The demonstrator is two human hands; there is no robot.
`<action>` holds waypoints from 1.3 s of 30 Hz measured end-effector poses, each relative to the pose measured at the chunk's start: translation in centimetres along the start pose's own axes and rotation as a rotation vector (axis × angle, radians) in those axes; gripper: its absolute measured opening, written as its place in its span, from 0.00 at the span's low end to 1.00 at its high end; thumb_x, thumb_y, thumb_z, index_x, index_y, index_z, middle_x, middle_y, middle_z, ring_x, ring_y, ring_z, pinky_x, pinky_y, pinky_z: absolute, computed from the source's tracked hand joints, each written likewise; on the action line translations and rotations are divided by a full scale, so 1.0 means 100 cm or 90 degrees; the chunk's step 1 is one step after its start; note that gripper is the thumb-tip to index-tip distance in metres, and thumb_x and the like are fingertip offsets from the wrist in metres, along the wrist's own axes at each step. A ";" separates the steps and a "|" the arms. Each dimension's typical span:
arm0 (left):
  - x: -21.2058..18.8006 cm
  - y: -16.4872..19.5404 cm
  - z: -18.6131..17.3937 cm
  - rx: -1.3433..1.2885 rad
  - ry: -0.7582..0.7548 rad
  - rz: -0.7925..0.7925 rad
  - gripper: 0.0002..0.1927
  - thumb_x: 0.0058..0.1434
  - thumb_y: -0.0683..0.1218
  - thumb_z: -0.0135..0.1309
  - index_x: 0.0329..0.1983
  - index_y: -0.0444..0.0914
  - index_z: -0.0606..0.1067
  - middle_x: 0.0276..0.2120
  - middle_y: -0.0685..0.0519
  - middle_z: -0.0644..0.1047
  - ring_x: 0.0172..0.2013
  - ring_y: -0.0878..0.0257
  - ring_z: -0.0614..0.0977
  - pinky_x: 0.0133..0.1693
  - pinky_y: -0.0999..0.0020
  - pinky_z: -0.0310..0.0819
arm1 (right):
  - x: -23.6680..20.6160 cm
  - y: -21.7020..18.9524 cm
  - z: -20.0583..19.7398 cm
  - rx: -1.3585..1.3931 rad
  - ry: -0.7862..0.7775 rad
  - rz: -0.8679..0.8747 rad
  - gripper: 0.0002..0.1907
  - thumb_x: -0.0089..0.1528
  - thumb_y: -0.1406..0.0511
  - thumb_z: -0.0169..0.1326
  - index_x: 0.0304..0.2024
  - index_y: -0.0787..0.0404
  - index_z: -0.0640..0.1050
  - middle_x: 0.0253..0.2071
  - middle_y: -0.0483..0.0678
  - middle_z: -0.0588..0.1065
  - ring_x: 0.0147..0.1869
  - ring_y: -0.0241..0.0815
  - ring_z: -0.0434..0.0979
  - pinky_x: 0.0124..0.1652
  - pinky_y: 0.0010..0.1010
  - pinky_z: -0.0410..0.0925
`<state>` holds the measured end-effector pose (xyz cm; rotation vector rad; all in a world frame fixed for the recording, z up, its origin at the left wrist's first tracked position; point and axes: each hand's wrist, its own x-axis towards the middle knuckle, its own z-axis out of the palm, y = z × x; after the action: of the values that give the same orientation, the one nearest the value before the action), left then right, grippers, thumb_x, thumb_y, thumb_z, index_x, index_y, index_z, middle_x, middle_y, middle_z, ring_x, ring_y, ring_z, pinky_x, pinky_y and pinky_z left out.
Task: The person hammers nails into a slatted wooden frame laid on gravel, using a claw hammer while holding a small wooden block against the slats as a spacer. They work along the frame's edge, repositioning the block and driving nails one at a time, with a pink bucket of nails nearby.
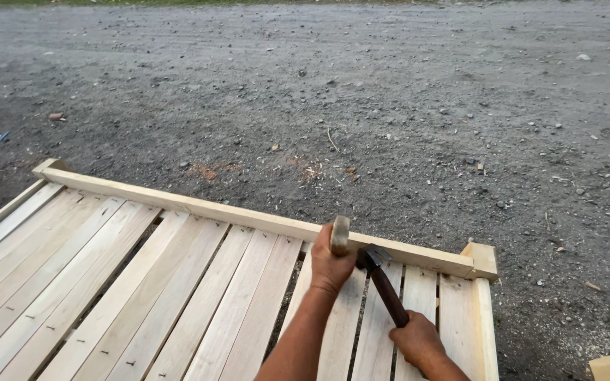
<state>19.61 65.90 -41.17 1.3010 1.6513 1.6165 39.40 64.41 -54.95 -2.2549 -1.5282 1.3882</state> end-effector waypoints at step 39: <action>0.026 0.000 -0.003 -0.032 -0.074 -0.131 0.25 0.47 0.42 0.65 0.50 0.41 0.73 0.42 0.52 0.81 0.42 0.58 0.84 0.47 0.64 0.79 | 0.010 0.009 0.000 0.005 0.010 0.007 0.16 0.58 0.64 0.62 0.47 0.61 0.79 0.21 0.51 0.76 0.17 0.45 0.75 0.23 0.39 0.70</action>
<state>18.22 67.96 -40.37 1.1371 1.6057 1.4255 40.11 64.76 -56.01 -2.2672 -1.5052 1.3738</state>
